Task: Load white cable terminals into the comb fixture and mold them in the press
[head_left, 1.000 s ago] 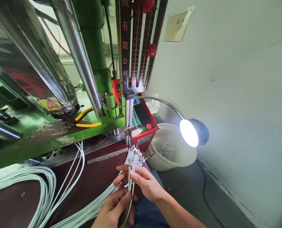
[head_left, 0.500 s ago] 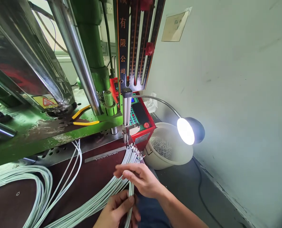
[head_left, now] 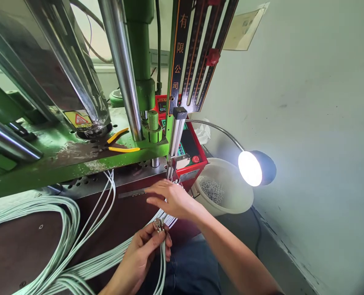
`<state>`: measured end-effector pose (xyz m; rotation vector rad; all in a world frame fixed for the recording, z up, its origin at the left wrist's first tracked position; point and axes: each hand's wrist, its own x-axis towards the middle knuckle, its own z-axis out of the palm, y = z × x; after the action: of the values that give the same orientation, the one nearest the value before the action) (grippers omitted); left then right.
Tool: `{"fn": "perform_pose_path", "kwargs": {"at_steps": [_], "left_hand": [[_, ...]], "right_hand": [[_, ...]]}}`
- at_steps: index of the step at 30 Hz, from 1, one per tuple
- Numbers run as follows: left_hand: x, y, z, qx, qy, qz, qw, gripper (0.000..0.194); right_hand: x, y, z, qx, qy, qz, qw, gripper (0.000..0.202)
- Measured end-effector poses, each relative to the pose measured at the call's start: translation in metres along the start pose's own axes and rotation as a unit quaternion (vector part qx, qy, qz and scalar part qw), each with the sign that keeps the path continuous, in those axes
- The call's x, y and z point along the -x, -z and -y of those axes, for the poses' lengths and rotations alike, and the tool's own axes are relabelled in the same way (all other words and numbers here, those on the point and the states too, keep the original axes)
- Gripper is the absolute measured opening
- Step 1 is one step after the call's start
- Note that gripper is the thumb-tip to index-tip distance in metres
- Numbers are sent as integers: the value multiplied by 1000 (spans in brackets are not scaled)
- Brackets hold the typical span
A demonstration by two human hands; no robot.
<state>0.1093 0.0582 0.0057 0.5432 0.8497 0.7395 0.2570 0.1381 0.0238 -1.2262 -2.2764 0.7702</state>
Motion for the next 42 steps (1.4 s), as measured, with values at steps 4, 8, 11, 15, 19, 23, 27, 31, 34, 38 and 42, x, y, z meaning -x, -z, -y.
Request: {"fn": "perform_pose_path", "kwargs": {"at_steps": [4, 8, 11, 15, 19, 23, 27, 31, 34, 38, 42], "left_hand": [[1, 8, -1, -12, -19, -18, 1000, 32], [2, 14, -1, -6, -24, -4, 1000, 31], [1, 17, -1, 4, -27, 5, 1000, 27], [-3, 16, 0, -32, -51, -2, 998, 25], [-8, 7, 3, -121, -70, -22, 990, 32], [-9, -3, 7, -177, -65, -38, 981, 42], [-7, -11, 7, -200, -64, -25, 977, 48], [-6, -15, 6, -217, -75, -33, 973, 55], [-7, -14, 7, -226, -83, -62, 969, 56], [-10, -11, 10, -269, -71, -44, 959, 57], [-12, -14, 10, -254, -67, -65, 963, 54]], "right_hand": [[-37, -26, -21, 203, 1, 27, 979, 34], [-43, -35, -21, 225, 0, 41, 973, 18], [-26, -23, -11, 226, -24, 33, 973, 20], [10, 0, 1, -9, -120, -3, 993, 30], [40, 7, 6, -272, -184, -5, 945, 46], [51, 3, 9, -298, -188, -20, 936, 46], [50, 4, 11, -317, -182, -15, 931, 43], [50, 6, 12, -323, -182, -11, 929, 42], [51, 6, 12, -318, -183, -19, 930, 42], [51, 3, 13, -311, -179, -12, 933, 42], [51, 2, 13, -284, -166, -13, 944, 41]]}}
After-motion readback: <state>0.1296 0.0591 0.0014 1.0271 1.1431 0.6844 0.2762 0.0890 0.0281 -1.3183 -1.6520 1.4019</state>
